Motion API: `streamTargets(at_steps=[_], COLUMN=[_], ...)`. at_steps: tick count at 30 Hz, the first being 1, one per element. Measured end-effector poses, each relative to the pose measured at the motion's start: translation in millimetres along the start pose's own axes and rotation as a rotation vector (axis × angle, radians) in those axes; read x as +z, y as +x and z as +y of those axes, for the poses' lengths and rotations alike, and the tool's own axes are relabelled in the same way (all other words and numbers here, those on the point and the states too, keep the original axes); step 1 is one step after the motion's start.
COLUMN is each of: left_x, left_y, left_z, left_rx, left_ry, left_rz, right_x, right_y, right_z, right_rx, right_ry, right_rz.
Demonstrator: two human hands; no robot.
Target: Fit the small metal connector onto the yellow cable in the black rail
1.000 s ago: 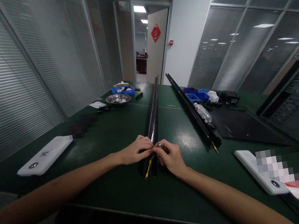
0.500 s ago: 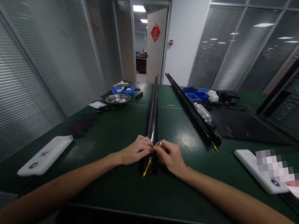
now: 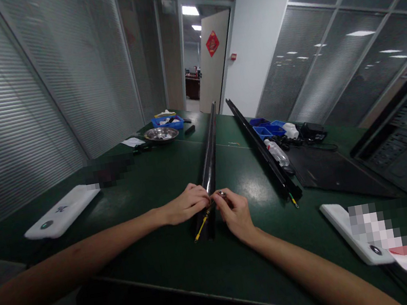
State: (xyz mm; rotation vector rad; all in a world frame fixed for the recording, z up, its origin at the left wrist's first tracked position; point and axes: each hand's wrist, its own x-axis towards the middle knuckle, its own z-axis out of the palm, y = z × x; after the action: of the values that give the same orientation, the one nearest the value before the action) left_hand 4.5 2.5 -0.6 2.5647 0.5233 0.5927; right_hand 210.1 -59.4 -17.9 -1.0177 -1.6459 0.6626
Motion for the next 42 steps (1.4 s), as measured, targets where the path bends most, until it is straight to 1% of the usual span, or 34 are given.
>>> streamTargets(at_steps=[5, 10, 18, 25, 28, 31, 33, 34, 36, 37, 39, 42], left_x=[-0.4, -2.3, -2.4, 1.4, 0.2, -7.6, -15.8, -20.0, -27.2, -29.6, -31.5, -29.3], left_y=[0, -1, -1, -1, -1, -2, -3, -4, -7, -9, -14, -18], left_z=[1, 4, 4, 0, 2, 2, -7, -14, -35, -48, -75, -110], left_rx=[0.024, 0.036, 0.039, 0.061, 0.072, 0.088, 0.085, 0.067, -0.016, -0.074, -0.212, -0.467], left_ry=[0.032, 0.048, 0.057, 0.090, 0.128, 0.200, 0.273, 0.312, 0.364, 0.364, 0.306, 0.075], left_rz=[-0.004, -0.025, -0.018, 0.001, 0.029, 0.103, 0.157, 0.173, 0.202, 0.220, 0.293, 0.427], right_x=[0, 0, 0, 1, 1, 0, -2, -4, -8, -10, -15, -21], right_y=[0, -1, -1, 0, 1, 1, 2, 3, 5, 6, 9, 15], right_z=[1, 0, -1, 0, 1, 3, 5, 6, 6, 5, 3, -4], right_rx=[0.014, -0.001, -0.019, -0.020, -0.010, 0.013, 0.036, 0.047, 0.059, 0.059, 0.060, 0.076], right_ry=[-0.010, -0.018, -0.072, -0.082, -0.063, -0.038, -0.011, 0.003, 0.023, 0.021, 0.007, -0.036], right_rz=[0.019, 0.040, 0.030, 0.019, -0.026, -0.083, -0.122, -0.145, -0.212, -0.241, -0.267, -0.339])
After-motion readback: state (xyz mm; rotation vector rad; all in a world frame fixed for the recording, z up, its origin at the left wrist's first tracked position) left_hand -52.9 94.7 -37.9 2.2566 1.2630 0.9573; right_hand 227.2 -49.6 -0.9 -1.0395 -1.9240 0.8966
